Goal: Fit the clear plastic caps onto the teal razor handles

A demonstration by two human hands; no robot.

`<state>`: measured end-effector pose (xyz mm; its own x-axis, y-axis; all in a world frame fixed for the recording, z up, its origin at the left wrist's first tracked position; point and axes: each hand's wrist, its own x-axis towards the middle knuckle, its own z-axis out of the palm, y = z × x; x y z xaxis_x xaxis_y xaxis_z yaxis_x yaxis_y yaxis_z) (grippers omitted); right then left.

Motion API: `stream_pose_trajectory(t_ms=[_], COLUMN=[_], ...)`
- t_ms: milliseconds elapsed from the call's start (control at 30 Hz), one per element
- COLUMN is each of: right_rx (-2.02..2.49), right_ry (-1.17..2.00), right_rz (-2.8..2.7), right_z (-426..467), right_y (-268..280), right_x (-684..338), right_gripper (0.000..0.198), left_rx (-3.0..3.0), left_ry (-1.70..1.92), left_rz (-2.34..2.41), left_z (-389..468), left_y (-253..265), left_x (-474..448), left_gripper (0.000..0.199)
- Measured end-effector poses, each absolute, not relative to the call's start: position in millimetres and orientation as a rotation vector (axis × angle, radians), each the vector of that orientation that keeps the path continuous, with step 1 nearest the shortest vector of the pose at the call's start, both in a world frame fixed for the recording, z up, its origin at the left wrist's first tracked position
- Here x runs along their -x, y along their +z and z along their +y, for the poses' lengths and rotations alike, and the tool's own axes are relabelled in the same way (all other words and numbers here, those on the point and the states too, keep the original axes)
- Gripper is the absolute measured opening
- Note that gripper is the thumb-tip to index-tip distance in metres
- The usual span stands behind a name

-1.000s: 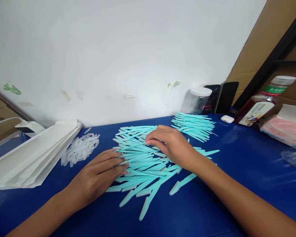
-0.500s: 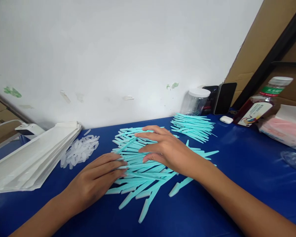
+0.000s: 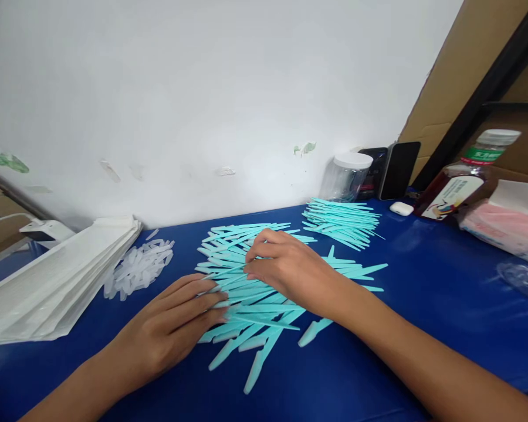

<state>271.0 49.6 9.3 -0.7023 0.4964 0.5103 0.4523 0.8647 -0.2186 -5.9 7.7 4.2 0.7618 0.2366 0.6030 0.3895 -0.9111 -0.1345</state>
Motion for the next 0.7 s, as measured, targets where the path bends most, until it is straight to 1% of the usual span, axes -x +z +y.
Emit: stream_pose_trajectory(t_ms=[200, 367, 500, 600, 700], right_rx=[0.627, 0.626, 0.63, 0.655, 0.758], right_ry=[-0.058, -0.171, -0.175, -0.188, -0.274], right_rz=[-2.426, -2.42, -2.411, -2.361, -2.276], right_z=[45.4, 45.5, 49.5, 58.4, 70.6], right_y=[14.5, 18.7, 23.2, 28.5, 35.8], right_x=[-268.7, -267.9, -275.3, -290.8, -315.6], right_gripper=[0.017, 0.015, 0.013, 0.017, 0.018], left_rx=[2.708, 2.651, 2.622, 2.606, 2.586], left_ry=[-0.742, -0.764, -0.757, -0.722, -0.717], left_rz=[-0.501, -0.475, -0.45, -0.467, -0.506], left_z=[8.6, 5.8, 2.5, 3.2, 7.4], left_y=[6.5, 6.5, 7.4, 9.0, 12.6], left_x=[6.2, 1.5, 0.8, 7.1, 15.8], left_gripper=[0.018, 0.024, 0.022, 0.02, 0.014])
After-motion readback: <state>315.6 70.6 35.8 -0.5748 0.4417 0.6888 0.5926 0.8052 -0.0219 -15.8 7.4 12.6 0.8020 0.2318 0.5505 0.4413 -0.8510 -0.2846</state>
